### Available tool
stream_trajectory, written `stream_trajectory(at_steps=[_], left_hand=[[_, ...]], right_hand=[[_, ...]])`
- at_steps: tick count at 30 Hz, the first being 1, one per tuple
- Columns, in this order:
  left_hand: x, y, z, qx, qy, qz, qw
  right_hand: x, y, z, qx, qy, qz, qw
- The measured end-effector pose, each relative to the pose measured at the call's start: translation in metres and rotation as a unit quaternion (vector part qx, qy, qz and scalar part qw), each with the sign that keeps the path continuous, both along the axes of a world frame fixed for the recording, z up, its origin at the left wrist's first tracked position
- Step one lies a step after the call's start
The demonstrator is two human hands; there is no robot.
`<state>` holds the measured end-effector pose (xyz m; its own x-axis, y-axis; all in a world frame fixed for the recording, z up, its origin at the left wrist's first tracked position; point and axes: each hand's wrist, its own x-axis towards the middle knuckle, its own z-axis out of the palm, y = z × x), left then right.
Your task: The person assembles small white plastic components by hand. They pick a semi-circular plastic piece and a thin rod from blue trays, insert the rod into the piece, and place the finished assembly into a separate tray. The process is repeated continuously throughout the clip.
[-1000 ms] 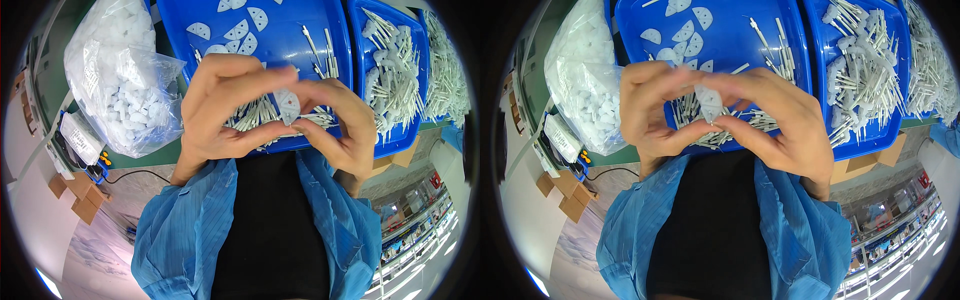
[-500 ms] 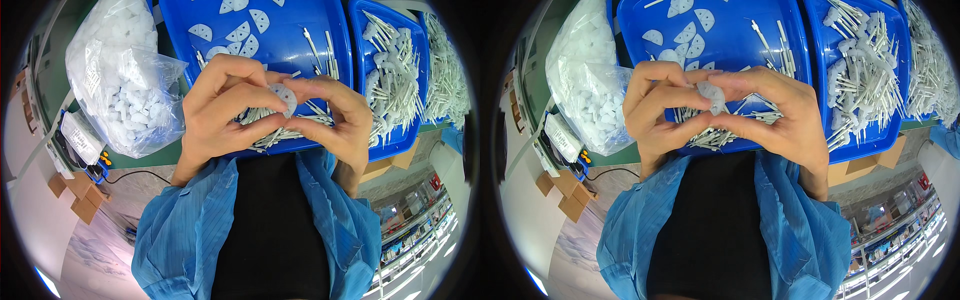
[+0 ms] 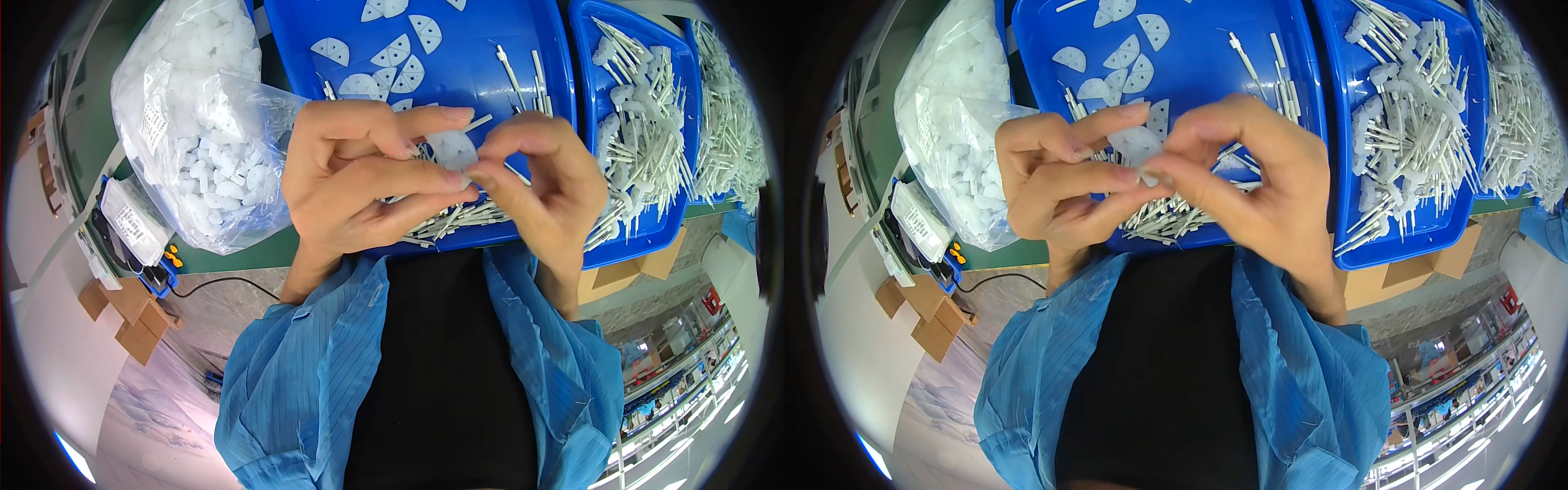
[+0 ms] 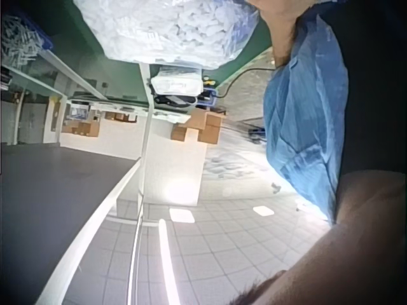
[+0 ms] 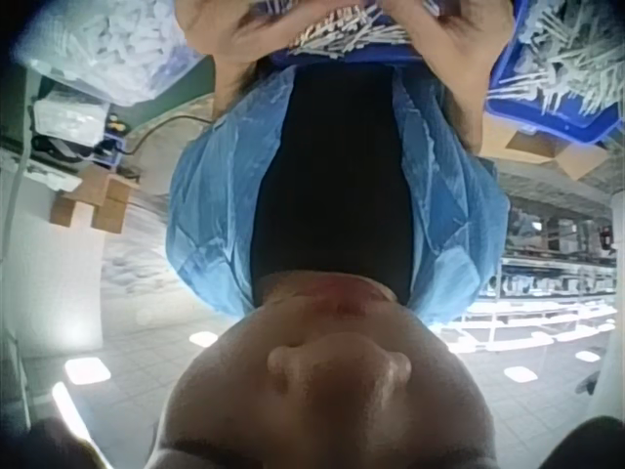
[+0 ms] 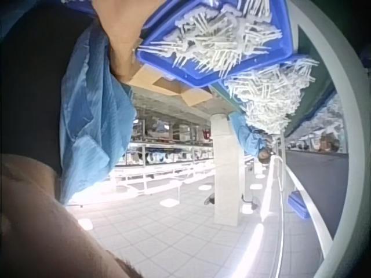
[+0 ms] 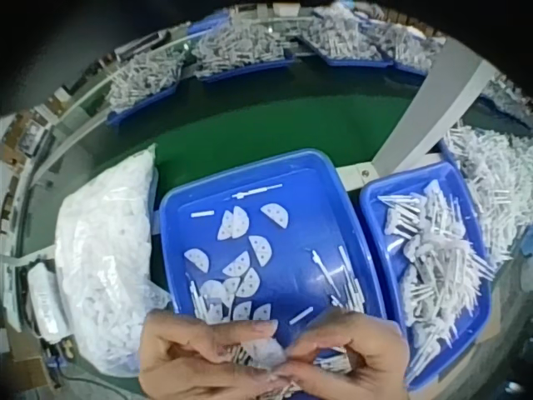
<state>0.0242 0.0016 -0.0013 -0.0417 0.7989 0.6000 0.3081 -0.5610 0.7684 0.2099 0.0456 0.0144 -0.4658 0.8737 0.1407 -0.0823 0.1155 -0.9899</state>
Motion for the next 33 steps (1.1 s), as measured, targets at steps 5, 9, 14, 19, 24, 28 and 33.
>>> stream_trajectory(at_steps=[5, 9, 14, 19, 24, 28, 33], left_hand=[[-0.01, 0.0, 0.0, 0.006, 0.01, -0.028, 1.0], [-0.011, 0.002, 0.006, 0.042, 0.064, -0.05, 0.996], [-0.003, 0.003, -0.001, 0.098, -0.015, -0.044, 0.994], [-0.009, 0.001, 0.002, 0.088, -0.049, -0.089, 0.991], [-0.011, 0.001, 0.0, 0.102, -0.082, -0.142, 0.981], [-0.006, -0.009, -0.007, 0.01, -0.174, -0.093, 0.98], [-0.01, -0.002, -0.003, -0.08, -0.246, -0.153, 0.954]], right_hand=[[0.002, 0.005, 0.008, 0.186, -0.069, 0.002, 0.98], [0.003, 0.007, -0.001, 0.239, -0.054, 0.024, 0.969], [0.005, 0.001, 0.001, 0.198, -0.037, 0.009, 0.979], [-0.002, -0.006, 0.003, 0.311, -0.058, -0.017, 0.948], [0.0, -0.017, 0.006, 0.307, -0.104, -0.009, 0.946], [0.013, -0.014, 0.02, 0.282, -0.162, 0.063, 0.944], [0.032, -0.002, 0.038, 0.187, -0.3, 0.009, 0.935]])
